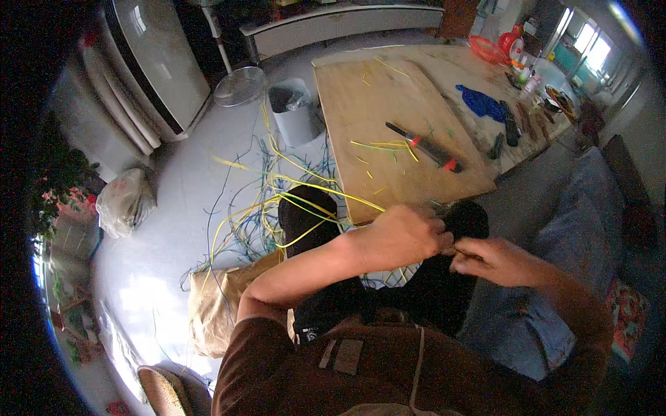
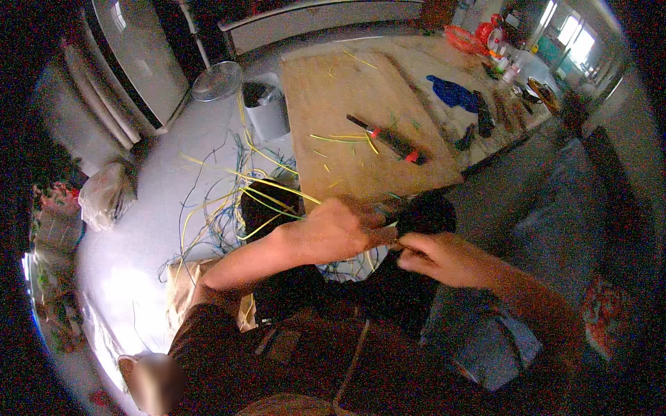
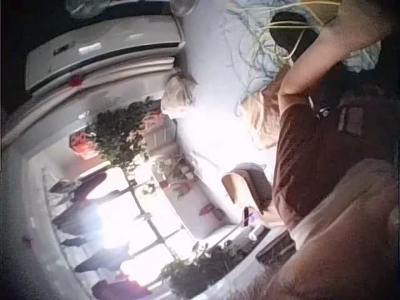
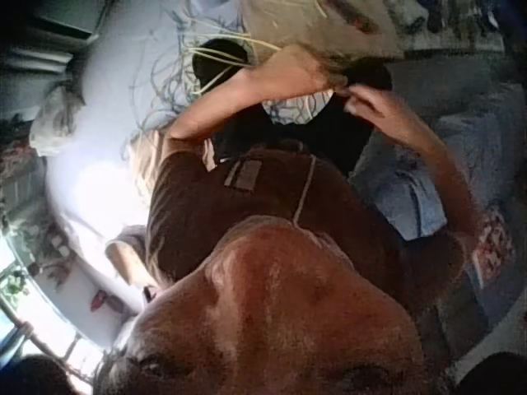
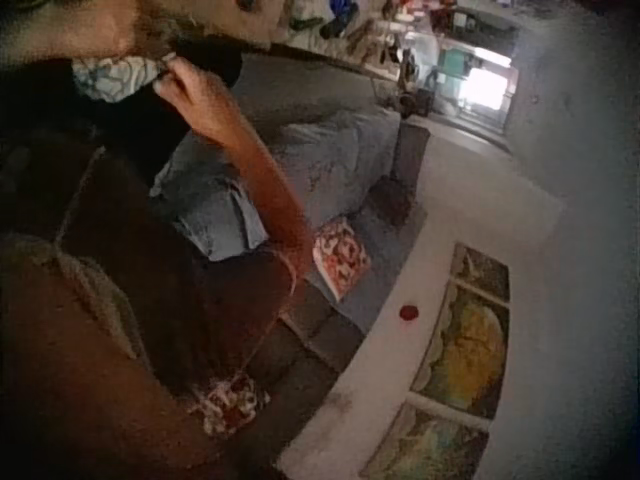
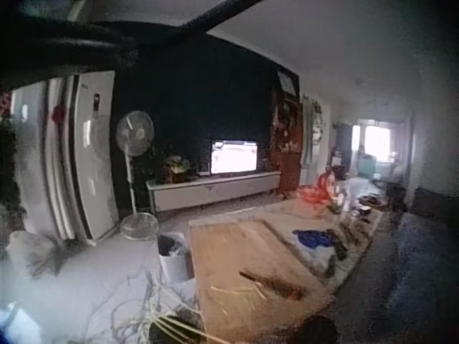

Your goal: The person sits on the floor and uses a utility knife to cut yellow and blue cables on a wooden board. They repeatedly measure, cut, and separate the cables into shorter pieces.

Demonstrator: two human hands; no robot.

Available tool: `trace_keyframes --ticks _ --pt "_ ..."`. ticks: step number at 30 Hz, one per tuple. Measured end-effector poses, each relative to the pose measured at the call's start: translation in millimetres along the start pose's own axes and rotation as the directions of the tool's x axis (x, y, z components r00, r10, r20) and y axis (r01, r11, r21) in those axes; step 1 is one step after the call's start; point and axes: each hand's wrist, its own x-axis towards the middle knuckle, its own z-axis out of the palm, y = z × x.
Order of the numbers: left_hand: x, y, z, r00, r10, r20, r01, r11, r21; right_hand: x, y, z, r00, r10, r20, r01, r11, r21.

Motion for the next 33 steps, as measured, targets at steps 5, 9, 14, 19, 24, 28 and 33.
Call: trace_keyframes --ticks 5,9,14,19,24,28,33 --pt "-43 -18 -24 0.718 -0.190 -0.669 0.235 0.972 -0.025 71 0 1 0.942 -0.039 -0.332 0.210 0.842 0.496" --pt "-69 -14 16 0.402 -0.833 -0.379 0.268 0.503 -0.822 93 -28 2 0.930 -0.135 -0.343 0.322 0.752 0.576" --pt "-38 -8 37 0.712 -0.701 -0.041 0.138 0.198 -0.970 97 -40 6 0.940 -0.031 -0.340 0.262 0.703 0.661" --pt "-71 -32 21 0.704 -0.699 -0.127 0.286 0.442 -0.850 81 -21 -7 0.900 -0.025 -0.435 0.255 0.841 0.478" --pt "-142 -59 10 0.777 -0.621 0.103 0.473 0.469 -0.746 48 -7 -4 0.985 0.011 -0.173 0.020 0.984 0.177" --pt "-265 -138 -12 0.412 -0.907 -0.092 0.789 0.405 -0.461 2 48 -27 0.829 0.317 -0.461 -0.099 0.894 0.436" --pt "-287 -145 -38 0.499 -0.865 -0.062 0.828 0.497 -0.259 -20 56 -11 0.972 0.102 -0.214 -0.041 0.962 0.269"
